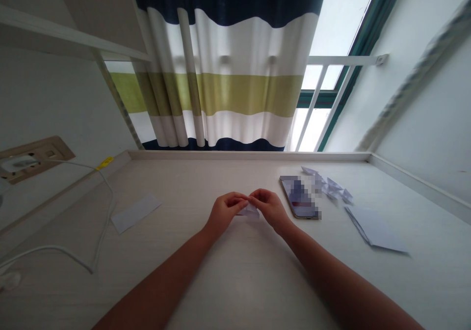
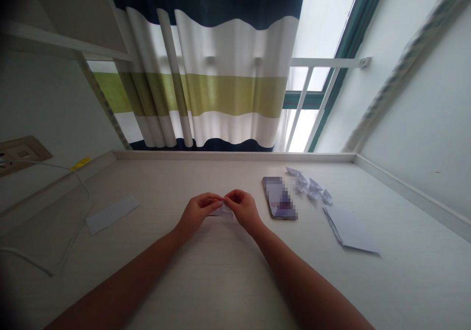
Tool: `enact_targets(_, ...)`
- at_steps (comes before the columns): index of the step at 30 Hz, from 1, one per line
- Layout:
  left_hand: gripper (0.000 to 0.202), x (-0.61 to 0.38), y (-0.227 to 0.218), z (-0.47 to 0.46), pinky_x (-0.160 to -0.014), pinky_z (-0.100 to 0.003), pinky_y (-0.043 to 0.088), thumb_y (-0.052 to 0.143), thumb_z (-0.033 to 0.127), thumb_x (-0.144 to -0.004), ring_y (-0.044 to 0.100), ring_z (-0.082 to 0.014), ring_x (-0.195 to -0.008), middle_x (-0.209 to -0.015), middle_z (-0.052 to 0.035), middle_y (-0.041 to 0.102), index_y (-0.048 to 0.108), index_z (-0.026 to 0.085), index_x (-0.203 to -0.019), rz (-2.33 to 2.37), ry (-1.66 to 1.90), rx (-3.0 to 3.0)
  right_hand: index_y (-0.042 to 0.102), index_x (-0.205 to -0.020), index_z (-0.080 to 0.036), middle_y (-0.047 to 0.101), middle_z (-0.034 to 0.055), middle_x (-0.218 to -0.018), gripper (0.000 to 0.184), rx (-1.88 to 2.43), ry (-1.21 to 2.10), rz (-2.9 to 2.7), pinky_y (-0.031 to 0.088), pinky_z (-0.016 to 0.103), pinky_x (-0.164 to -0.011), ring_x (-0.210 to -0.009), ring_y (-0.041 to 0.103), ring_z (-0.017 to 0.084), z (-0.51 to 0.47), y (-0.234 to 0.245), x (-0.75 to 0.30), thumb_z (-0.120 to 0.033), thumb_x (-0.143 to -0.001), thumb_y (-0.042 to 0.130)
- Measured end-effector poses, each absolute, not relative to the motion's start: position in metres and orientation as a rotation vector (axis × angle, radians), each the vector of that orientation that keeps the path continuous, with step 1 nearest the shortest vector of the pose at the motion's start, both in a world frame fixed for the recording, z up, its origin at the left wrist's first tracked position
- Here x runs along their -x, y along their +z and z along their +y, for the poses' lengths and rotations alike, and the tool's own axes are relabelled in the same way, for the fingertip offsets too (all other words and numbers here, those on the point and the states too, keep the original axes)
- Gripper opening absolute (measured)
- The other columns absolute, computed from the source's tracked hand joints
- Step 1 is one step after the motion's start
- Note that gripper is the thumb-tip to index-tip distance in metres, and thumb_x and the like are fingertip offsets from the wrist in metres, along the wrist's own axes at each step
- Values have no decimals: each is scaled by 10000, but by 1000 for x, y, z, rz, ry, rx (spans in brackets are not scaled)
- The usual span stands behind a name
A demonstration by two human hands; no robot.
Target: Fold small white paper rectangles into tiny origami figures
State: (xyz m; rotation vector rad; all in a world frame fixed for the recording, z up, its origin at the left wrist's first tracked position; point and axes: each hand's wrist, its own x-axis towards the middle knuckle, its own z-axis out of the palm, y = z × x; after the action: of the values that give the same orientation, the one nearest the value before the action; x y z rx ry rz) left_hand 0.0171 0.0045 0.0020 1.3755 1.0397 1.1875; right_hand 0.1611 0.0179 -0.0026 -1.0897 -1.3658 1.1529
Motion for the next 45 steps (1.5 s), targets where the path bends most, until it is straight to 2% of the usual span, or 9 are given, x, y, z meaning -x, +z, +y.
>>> enact_targets(5, 354, -15, 0, 9, -603, -249, 475, 720, 273, -564, 595, -128, -614, -674, -8, 645, 581, 160, -869, 1016, 1095, -1179, 585, -632, -145, 545, -16, -559, 176, 1100, 1130, -1420, 341, 238, -516, -523, 461, 100, 19, -5, -162, -313, -629, 636)
enact_targets(9, 301, -15, 2, 9, -620, -266, 490, 733, 308, -540, 590, -145, -678, -721, -40, 638, 632, 122, -755, 1007, 989, -1114, 586, -630, -148, 546, -20, -559, 164, 1088, 1139, -1439, 353, 238, -526, -528, 467, 100, 18, -2, -162, -305, -634, 631)
enact_targets(13, 278, -14, 3, 9, -605, -263, 491, 733, 335, -534, 562, -136, -663, -687, -37, 617, 661, 113, -686, 1018, 931, -1142, 589, -632, -149, 552, -19, -564, 160, 1103, 1141, -1468, 359, 238, -529, -531, 472, 100, 16, 0, -162, -306, -642, 621)
enact_targets(17, 268, -12, 1, 10, -594, -261, 491, 729, 335, -537, 552, -133, -656, -676, -35, 608, 667, 115, -678, 1027, 916, -1138, 596, -641, -151, 565, -9, -568, 159, 1153, 1097, -1542, 369, 241, -527, -531, 480, 106, 16, 2, -163, -309, -652, 607)
enact_targets(22, 250, -11, 1, 10, -583, -248, 492, 714, 326, -559, 546, -130, -661, -672, -32, 601, 673, 117, -688, 1018, 872, -1135, 634, -736, -156, 640, 30, -683, 142, 1160, 1023, -1650, 426, 262, -608, -619, 558, 134, 16, 4, -165, -266, -659, 588)
enact_targets(25, 253, -11, 1, 10, -586, -252, 497, 716, 325, -557, 545, -128, -649, -664, -32, 600, 674, 115, -690, 1014, 863, -1135, 636, -704, -156, 648, 35, -679, 115, 1191, 981, -1680, 433, 265, -608, -624, 570, 140, 15, 6, -166, -249, -660, 584)
enact_targets(32, 220, -11, 2, 9, -613, -268, 512, 725, 312, -556, 548, -123, -642, -636, -22, 589, 663, 118, -639, 999, 849, -1136, 632, -654, -150, 624, 18, -626, 83, 1204, 1093, -1536, 403, 257, -584, -598, 533, 128, 12, 8, -162, -225, -632, 604)
enact_targets(38, 232, -8, 0, 11, -608, -274, 511, 742, 298, -532, 564, -135, -643, -639, -33, 607, 668, 113, -649, 1008, 866, -1115, 658, -702, -137, 626, 11, -637, 174, 1180, 1334, -1401, 395, 261, -597, -588, 513, 110, 11, 14, -162, -283, -611, 634)
enact_targets(45, 239, -6, -2, 12, -617, -276, 508, 740, 299, -535, 575, -144, -676, -666, -40, 616, 667, 111, -663, 975, 828, -1097, 632, -626, -132, 562, -8, -541, 159, 1238, 1150, -1534, 351, 242, -520, -515, 452, 99, 11, 12, -161, -289, -639, 608)
